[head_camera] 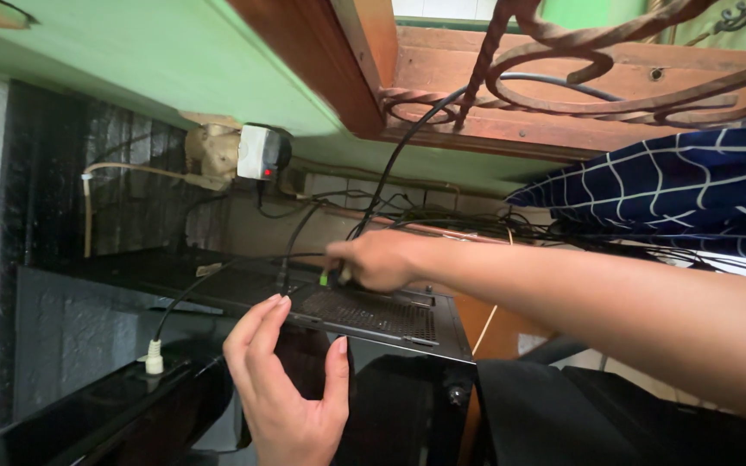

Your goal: Connecting and organizing various electronic cables for a speaker system and computer setup.

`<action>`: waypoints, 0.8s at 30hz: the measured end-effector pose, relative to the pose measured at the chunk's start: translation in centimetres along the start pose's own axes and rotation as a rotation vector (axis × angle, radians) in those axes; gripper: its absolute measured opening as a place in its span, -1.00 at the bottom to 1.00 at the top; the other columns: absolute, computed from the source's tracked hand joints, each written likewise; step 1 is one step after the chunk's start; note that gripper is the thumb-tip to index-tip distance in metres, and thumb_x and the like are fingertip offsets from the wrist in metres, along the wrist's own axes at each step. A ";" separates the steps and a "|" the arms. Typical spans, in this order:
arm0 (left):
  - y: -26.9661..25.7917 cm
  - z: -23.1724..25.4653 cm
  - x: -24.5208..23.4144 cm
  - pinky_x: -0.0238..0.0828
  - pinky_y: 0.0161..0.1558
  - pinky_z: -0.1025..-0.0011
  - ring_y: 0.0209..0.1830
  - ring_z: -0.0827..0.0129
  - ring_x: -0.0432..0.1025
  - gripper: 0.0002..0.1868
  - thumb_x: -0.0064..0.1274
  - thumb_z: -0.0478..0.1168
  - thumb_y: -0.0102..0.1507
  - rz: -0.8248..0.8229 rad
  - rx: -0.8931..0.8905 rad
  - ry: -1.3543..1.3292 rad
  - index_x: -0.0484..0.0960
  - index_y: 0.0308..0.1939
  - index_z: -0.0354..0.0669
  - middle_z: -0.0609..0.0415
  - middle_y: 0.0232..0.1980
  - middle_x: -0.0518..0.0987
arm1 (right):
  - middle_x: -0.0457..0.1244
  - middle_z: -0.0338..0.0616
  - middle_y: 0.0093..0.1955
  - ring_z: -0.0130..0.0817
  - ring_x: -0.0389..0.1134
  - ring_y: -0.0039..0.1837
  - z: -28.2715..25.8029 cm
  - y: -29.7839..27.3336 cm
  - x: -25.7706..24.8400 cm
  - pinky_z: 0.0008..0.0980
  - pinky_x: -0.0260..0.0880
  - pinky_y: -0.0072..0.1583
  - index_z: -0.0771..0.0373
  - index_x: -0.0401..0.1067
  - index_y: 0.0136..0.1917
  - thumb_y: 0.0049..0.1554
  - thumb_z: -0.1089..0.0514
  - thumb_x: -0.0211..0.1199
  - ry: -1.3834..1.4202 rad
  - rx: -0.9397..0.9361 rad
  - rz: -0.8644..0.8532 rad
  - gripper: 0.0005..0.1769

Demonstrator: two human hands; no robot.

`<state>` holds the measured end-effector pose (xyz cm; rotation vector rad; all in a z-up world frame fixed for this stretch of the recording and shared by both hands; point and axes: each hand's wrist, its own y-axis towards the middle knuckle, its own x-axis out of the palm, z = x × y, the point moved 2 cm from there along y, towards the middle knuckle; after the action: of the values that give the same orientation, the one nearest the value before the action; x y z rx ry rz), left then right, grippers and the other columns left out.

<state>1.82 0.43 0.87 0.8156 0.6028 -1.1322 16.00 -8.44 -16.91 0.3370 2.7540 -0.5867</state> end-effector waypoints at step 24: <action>0.2 0.1 -0.1 0.32 0.35 0.14 0.31 -0.06 0.35 -0.31 0.28 -0.30 0.16 -0.019 0.002 -0.024 0.32 0.31 -0.38 -0.25 0.29 0.36 | 0.37 -0.15 -0.01 -0.32 0.32 0.06 4.1 -0.2 2.6 -0.23 0.36 0.10 0.19 0.44 0.07 0.08 0.12 0.26 0.622 0.402 0.109 -0.72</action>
<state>2.03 0.46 1.01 0.7979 0.5907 -1.1585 14.52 -9.96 -21.24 0.8859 3.1386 -1.1764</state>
